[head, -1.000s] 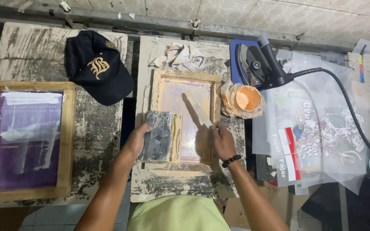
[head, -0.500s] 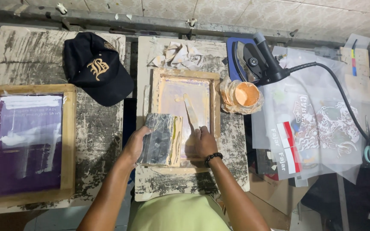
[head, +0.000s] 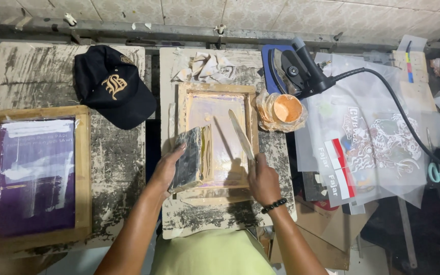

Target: The person uses a squeegee to spread orange ink across a screen printing frame. They then use a spatula to scoop more ink from a container and apply it to the screen before resuming the spreading motion with the squeegee.

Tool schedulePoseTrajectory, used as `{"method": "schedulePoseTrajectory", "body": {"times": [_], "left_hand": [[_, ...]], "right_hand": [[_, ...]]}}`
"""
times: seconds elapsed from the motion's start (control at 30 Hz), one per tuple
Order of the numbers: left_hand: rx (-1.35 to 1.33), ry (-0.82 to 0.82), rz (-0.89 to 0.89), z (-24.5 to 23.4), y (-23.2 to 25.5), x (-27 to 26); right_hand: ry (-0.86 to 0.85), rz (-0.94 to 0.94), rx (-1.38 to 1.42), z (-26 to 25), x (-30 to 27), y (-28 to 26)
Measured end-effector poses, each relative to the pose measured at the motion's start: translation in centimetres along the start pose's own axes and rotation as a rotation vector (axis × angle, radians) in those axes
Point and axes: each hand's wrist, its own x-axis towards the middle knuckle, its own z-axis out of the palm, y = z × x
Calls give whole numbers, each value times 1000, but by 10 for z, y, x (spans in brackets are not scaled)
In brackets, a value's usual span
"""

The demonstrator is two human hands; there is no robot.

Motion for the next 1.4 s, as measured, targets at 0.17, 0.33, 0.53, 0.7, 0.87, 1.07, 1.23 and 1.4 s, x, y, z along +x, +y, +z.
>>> {"method": "schedulePoseTrajectory", "body": {"times": [0.17,0.33,0.53,0.7,0.87,1.07,1.23,1.4], "left_hand": [[-137,39,-97,-13,-58,58],[4,61,-298,49,3,-10],[-68,-204,33,38,-47,33],[118,137,-378,63,-9,-10],[78,127,-315,55,-20,2],[-34,24,-249,33,-50,23],[-170,50,-303,16,-62,21],[-169,23,-282,-25,-95,63]], "right_hand": [[64,-143,213,-39,-34,18],[119,-372,278,-56,-60,23],[74,-441,376,-45,-69,23],[48,-481,253,-55,-78,12],[14,-502,199,-55,-73,17],[38,-547,143,-54,-64,17],[8,-414,241,-55,-46,11],[34,-411,206,-46,-23,12]]}}
